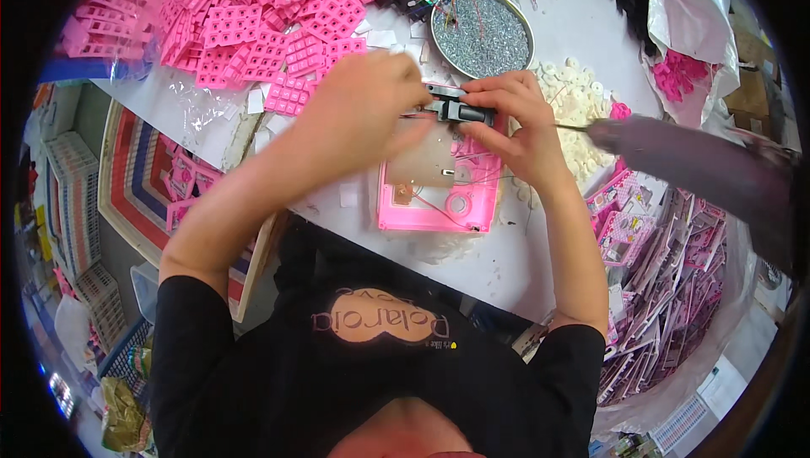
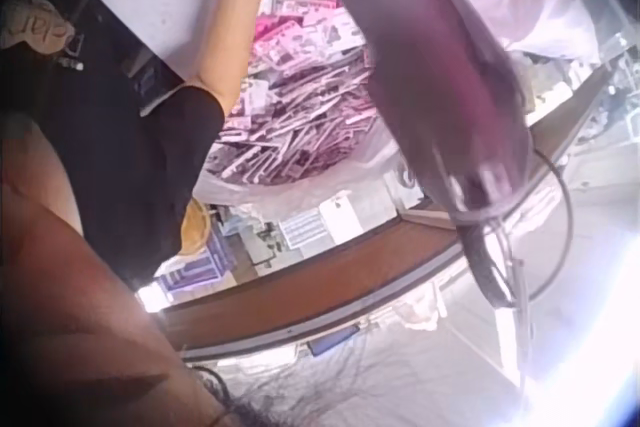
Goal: Assembling a toy calculator by installing internal components and securing them with an electric screwdriver.
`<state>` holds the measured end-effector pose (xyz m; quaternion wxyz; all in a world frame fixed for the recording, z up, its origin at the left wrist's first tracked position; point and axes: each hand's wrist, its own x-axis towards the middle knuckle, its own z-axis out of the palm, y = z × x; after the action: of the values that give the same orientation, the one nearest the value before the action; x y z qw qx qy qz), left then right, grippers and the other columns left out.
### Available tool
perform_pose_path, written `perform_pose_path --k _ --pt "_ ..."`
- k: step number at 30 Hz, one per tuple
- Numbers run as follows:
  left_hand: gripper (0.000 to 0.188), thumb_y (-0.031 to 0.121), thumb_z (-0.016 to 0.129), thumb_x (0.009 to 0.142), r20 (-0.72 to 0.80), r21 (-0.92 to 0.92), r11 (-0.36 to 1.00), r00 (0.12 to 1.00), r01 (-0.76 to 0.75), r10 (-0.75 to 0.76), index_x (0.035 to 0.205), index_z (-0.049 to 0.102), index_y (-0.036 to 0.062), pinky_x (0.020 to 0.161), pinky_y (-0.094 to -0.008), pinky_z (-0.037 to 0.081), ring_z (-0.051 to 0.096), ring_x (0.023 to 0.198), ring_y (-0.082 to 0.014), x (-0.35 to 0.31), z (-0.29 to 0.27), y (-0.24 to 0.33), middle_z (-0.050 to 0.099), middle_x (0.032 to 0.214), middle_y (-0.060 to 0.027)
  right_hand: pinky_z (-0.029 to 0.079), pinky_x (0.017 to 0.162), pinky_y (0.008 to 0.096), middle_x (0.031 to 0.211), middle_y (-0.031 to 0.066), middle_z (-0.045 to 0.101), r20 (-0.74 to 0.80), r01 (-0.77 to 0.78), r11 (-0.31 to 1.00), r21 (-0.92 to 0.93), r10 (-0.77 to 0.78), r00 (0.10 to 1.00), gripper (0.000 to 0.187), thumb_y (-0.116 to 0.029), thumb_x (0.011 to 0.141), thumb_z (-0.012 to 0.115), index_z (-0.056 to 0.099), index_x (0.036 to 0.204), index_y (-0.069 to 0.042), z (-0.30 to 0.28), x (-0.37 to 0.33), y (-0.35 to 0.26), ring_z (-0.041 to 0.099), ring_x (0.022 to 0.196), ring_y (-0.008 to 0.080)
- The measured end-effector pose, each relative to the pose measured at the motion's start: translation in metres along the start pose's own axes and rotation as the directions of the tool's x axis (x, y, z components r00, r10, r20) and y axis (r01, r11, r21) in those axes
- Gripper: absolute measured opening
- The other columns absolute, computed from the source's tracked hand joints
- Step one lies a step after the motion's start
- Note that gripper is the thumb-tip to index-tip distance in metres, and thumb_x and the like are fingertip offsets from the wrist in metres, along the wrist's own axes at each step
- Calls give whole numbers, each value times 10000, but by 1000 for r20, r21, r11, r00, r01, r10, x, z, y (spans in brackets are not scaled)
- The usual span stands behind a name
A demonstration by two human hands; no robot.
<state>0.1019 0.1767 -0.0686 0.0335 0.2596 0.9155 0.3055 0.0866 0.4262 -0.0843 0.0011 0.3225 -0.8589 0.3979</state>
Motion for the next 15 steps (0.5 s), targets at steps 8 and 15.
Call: perform_pose_path --k 8,15 --pt "91 235 721 810 215 458 833 948 -310 234 868 733 167 887 -467 417 616 977 -225 143 42 -26 662 868 -10 414 1073 448 1322 154 609 220 -165 980 113 138 966 657 -173 734 818 603 1351 -99 -50 -1 12 528 1240 322" --pt "148 218 630 855 -13 447 822 916 -354 401 859 762 152 933 -474 415 669 963 -246 142 55 -23 718 902 -61 494 986 539 1251 270 583 -131 144 626 767 -68 989 954 -440 872 713 220 1547 20 -97 35 -53 648 1040 335"
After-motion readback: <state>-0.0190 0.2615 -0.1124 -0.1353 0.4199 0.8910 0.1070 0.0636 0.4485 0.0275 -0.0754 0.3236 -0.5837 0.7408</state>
